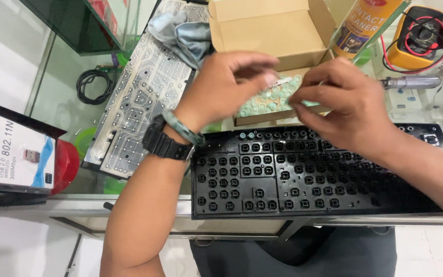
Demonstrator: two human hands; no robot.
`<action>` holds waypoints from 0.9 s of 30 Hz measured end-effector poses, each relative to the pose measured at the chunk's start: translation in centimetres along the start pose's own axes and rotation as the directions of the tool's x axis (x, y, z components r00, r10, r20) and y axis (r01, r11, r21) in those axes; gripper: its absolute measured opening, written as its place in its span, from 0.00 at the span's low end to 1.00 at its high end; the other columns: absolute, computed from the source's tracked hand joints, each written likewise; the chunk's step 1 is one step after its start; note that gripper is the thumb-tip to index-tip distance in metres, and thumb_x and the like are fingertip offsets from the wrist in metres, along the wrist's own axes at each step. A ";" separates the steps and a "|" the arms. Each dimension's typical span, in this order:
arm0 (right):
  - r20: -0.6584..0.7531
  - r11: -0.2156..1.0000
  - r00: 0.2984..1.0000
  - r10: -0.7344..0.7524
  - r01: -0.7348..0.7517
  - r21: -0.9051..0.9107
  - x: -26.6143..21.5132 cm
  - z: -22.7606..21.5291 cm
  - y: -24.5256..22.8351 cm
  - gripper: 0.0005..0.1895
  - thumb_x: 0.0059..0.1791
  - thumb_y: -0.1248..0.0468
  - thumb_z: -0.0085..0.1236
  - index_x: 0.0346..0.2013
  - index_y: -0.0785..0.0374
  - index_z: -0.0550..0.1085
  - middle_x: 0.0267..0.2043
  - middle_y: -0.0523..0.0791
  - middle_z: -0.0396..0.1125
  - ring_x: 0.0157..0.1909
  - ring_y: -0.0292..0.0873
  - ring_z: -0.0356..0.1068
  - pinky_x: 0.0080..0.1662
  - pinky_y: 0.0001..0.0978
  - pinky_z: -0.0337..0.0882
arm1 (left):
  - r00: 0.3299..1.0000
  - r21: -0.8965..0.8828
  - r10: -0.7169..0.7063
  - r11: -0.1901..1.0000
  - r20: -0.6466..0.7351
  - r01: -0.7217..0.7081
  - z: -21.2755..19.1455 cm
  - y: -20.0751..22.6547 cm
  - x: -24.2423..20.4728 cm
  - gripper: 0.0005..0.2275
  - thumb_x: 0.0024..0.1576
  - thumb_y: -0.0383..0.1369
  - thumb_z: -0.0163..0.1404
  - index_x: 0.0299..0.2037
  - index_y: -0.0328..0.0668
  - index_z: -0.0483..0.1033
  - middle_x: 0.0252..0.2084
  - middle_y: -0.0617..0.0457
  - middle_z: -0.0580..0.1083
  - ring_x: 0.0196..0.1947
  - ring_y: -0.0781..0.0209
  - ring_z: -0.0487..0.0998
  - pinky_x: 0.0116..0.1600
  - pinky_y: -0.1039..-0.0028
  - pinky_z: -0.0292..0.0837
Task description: The person places small, light-green circular components from a cardboard box into the key switch slots of a black keyboard base. The person repeatedly picks up the components and inserts them into the keyboard, working across the key layout.
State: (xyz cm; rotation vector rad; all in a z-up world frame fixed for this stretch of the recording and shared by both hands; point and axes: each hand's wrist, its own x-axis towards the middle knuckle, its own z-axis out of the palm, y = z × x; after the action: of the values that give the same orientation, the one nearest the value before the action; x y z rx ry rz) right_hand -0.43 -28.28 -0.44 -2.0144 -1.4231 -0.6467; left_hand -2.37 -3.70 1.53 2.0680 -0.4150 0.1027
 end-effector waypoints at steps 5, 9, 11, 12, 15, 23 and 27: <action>0.188 0.998 0.980 -0.061 0.056 0.029 -0.8 2.0 0.2 0.05 0.50 0.67 0.67 0.39 0.63 0.79 0.48 0.53 0.65 0.48 0.54 0.64 0.50 0.46 0.63 | 0.967 0.176 0.102 0.983 -0.234 -0.061 -1.4 -3.4 0.8 0.11 0.60 0.34 0.52 0.51 0.44 0.80 0.48 0.53 0.82 0.46 0.64 0.84 0.51 0.73 0.82; 0.270 0.994 0.957 -0.106 0.095 0.053 -0.6 2.7 -0.4 0.06 0.50 0.65 0.65 0.40 0.63 0.79 0.50 0.53 0.65 0.49 0.57 0.60 0.50 0.48 0.65 | 0.918 0.219 0.223 0.963 -0.327 -0.156 -1.5 -3.7 0.8 0.10 0.61 0.32 0.51 0.49 0.40 0.81 0.46 0.53 0.82 0.45 0.63 0.84 0.49 0.75 0.83; 0.290 0.994 0.951 -0.107 0.095 0.055 -0.4 3.0 -0.4 0.06 0.50 0.65 0.65 0.39 0.63 0.79 0.51 0.52 0.65 0.50 0.57 0.59 0.51 0.48 0.65 | 0.903 0.213 0.243 0.961 -0.355 -0.175 -1.5 -4.0 0.9 0.09 0.61 0.31 0.51 0.48 0.41 0.81 0.44 0.54 0.82 0.44 0.65 0.84 0.48 0.76 0.83; 0.304 0.994 0.947 -0.106 0.094 0.053 -0.3 3.2 -0.5 0.06 0.50 0.64 0.65 0.39 0.62 0.80 0.52 0.52 0.65 0.52 0.58 0.59 0.52 0.48 0.65 | 0.886 0.211 0.268 0.957 -0.379 -0.199 -1.6 -4.1 0.9 0.08 0.60 0.31 0.52 0.47 0.42 0.81 0.43 0.55 0.83 0.43 0.66 0.84 0.47 0.77 0.83; 0.308 0.994 0.945 -0.113 0.105 0.043 0.1 3.5 -0.7 0.05 0.51 0.65 0.65 0.38 0.64 0.80 0.52 0.53 0.64 0.51 0.59 0.58 0.51 0.47 0.64 | 0.859 0.210 0.306 0.948 -0.411 -0.237 -1.7 -4.4 1.0 0.07 0.59 0.29 0.52 0.43 0.43 0.81 0.40 0.57 0.83 0.41 0.67 0.85 0.47 0.78 0.82; 0.313 0.991 0.941 -0.128 0.136 -0.003 -0.1 4.0 -0.5 0.05 0.51 0.64 0.65 0.39 0.63 0.80 0.54 0.52 0.64 0.53 0.58 0.58 0.52 0.48 0.65 | 0.838 0.196 0.285 0.957 -0.465 -0.216 -1.7 -4.6 1.2 0.05 0.59 0.31 0.51 0.40 0.44 0.80 0.38 0.59 0.82 0.34 0.69 0.81 0.40 0.77 0.78; 0.318 0.992 0.941 -0.111 0.124 -0.020 -0.2 4.1 -0.5 0.06 0.51 0.64 0.66 0.38 0.63 0.81 0.55 0.53 0.65 0.54 0.59 0.58 0.52 0.50 0.66 | 0.833 0.207 0.270 0.959 -0.484 -0.191 -1.7 -4.5 1.2 0.04 0.58 0.33 0.51 0.34 0.47 0.79 0.33 0.64 0.80 0.23 0.75 0.77 0.31 0.77 0.72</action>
State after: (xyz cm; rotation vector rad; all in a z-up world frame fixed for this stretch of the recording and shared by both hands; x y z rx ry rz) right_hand -0.77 -25.44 -3.44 -2.1493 -1.7398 -0.4141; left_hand 0.42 -0.49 -1.03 2.0281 -0.3308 0.8345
